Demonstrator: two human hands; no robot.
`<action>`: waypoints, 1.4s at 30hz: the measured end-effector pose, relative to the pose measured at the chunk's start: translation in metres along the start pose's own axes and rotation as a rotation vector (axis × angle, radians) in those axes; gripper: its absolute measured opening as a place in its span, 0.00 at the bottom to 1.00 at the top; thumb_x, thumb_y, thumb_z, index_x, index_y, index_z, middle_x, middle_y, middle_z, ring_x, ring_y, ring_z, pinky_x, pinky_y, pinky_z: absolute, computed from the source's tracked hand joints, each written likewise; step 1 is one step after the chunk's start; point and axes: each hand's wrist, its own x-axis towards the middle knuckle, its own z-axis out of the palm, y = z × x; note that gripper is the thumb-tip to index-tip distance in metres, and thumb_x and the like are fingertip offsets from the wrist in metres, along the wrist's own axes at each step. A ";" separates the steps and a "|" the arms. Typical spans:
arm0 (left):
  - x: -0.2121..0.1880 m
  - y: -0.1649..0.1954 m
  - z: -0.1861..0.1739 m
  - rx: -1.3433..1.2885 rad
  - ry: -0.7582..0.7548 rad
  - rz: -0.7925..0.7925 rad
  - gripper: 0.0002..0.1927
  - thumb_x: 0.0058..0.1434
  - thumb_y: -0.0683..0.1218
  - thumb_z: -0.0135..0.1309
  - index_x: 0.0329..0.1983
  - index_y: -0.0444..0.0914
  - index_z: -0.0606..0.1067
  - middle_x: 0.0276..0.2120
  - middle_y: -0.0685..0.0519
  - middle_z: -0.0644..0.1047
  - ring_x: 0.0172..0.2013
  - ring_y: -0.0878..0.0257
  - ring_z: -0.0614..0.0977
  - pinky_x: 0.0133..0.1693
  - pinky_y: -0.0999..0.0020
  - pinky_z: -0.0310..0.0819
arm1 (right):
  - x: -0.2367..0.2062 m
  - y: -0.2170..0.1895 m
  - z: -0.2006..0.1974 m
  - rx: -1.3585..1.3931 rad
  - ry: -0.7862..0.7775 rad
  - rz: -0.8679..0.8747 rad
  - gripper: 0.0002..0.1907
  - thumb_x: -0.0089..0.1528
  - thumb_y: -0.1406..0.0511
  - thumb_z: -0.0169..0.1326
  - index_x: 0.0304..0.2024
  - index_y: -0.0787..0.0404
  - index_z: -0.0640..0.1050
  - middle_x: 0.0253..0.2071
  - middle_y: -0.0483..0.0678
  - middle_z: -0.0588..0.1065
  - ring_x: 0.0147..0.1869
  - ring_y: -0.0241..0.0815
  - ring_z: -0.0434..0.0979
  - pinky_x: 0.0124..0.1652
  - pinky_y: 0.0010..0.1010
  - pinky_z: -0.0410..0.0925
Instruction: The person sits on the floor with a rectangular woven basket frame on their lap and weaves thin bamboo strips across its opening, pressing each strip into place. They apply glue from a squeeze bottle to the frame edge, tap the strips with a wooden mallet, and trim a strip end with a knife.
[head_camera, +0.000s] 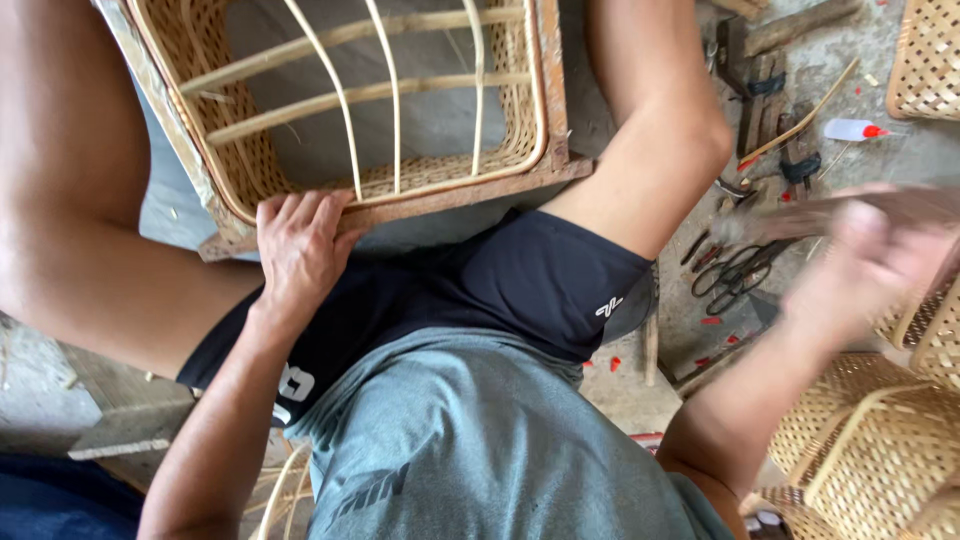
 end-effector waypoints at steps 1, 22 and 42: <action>0.001 -0.001 -0.003 -0.012 0.001 0.012 0.24 0.55 0.51 0.68 0.52 0.38 0.77 0.43 0.51 0.80 0.44 0.53 0.80 0.49 0.56 0.67 | 0.006 -0.029 -0.003 0.197 -0.013 0.029 0.23 0.75 0.66 0.61 0.64 0.75 0.68 0.54 0.58 0.76 0.54 0.51 0.78 0.57 0.39 0.73; -0.002 -0.028 -0.007 -0.284 0.091 0.052 0.24 0.60 0.50 0.68 0.56 0.36 0.77 0.42 0.50 0.79 0.44 0.53 0.79 0.49 0.58 0.68 | -0.012 -0.244 0.139 0.446 -0.653 -0.182 0.18 0.66 0.71 0.65 0.55 0.69 0.73 0.56 0.57 0.77 0.59 0.49 0.80 0.60 0.32 0.73; -0.011 -0.145 -0.012 -0.821 0.255 -0.404 0.38 0.66 0.43 0.69 0.74 0.32 0.63 0.68 0.32 0.69 0.70 0.41 0.68 0.68 0.55 0.62 | -0.018 -0.320 0.226 0.687 -0.989 -0.389 0.23 0.62 0.72 0.66 0.55 0.69 0.72 0.57 0.60 0.76 0.63 0.55 0.79 0.64 0.42 0.73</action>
